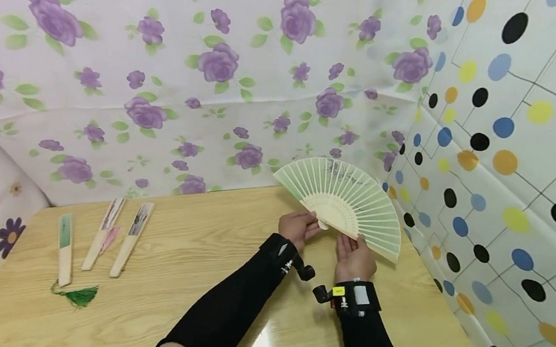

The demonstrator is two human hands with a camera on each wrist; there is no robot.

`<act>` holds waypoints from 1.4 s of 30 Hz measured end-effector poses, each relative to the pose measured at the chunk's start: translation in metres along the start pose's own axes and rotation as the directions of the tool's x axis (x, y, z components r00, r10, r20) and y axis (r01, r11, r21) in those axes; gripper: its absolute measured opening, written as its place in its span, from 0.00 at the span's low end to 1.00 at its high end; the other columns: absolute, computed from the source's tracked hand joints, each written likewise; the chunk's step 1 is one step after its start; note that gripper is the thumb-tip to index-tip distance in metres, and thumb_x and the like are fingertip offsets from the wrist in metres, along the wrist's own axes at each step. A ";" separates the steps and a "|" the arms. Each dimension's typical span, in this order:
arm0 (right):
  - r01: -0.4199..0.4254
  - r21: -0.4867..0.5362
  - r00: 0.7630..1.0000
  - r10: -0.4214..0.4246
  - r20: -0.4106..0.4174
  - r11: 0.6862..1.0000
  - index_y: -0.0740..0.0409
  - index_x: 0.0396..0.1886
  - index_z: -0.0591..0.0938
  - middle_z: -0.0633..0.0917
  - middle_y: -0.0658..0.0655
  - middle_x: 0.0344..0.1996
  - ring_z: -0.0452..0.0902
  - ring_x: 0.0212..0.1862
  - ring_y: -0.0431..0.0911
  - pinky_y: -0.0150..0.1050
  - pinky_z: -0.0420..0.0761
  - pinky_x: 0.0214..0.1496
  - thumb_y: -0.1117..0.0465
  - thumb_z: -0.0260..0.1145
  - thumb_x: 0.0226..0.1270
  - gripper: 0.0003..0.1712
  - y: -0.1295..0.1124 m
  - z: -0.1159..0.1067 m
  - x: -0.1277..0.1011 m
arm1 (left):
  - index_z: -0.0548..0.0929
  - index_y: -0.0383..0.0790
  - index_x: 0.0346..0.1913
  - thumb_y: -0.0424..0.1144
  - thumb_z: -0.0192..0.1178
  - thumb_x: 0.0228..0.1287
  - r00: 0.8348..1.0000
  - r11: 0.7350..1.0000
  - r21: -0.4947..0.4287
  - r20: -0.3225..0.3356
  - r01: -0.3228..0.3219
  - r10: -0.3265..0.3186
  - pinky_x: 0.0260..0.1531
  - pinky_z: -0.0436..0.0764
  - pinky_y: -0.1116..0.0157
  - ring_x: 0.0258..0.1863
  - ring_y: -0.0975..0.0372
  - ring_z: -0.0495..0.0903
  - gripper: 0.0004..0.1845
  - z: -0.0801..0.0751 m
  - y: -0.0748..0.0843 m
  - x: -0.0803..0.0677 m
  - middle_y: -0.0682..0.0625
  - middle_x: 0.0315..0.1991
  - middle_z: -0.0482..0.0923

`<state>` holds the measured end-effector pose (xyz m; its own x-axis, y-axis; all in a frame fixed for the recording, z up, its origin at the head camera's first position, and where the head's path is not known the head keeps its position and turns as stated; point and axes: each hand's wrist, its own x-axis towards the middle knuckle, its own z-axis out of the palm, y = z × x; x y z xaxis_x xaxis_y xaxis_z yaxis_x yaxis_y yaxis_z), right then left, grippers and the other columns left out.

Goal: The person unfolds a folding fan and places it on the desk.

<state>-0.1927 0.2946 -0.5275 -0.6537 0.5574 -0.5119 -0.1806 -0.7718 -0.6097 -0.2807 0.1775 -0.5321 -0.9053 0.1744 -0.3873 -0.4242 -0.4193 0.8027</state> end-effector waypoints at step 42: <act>-0.181 -0.122 0.982 0.186 0.027 0.976 0.54 0.96 0.47 0.59 0.57 0.92 0.60 0.92 0.46 0.34 0.74 0.89 0.56 0.43 0.98 0.37 -0.045 -0.036 0.004 | 0.93 0.27 0.36 0.26 0.82 0.66 0.992 0.859 0.507 -0.125 0.073 -0.011 0.16 0.88 0.69 0.31 0.51 0.98 0.06 0.033 -0.010 0.017 0.35 0.30 0.94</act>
<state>-0.1607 0.3421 -0.5239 -0.6956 0.3958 -0.5996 0.0322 -0.8165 -0.5764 -0.2926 0.2142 -0.5318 -0.8908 0.0657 -0.4496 -0.4419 0.1047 0.8909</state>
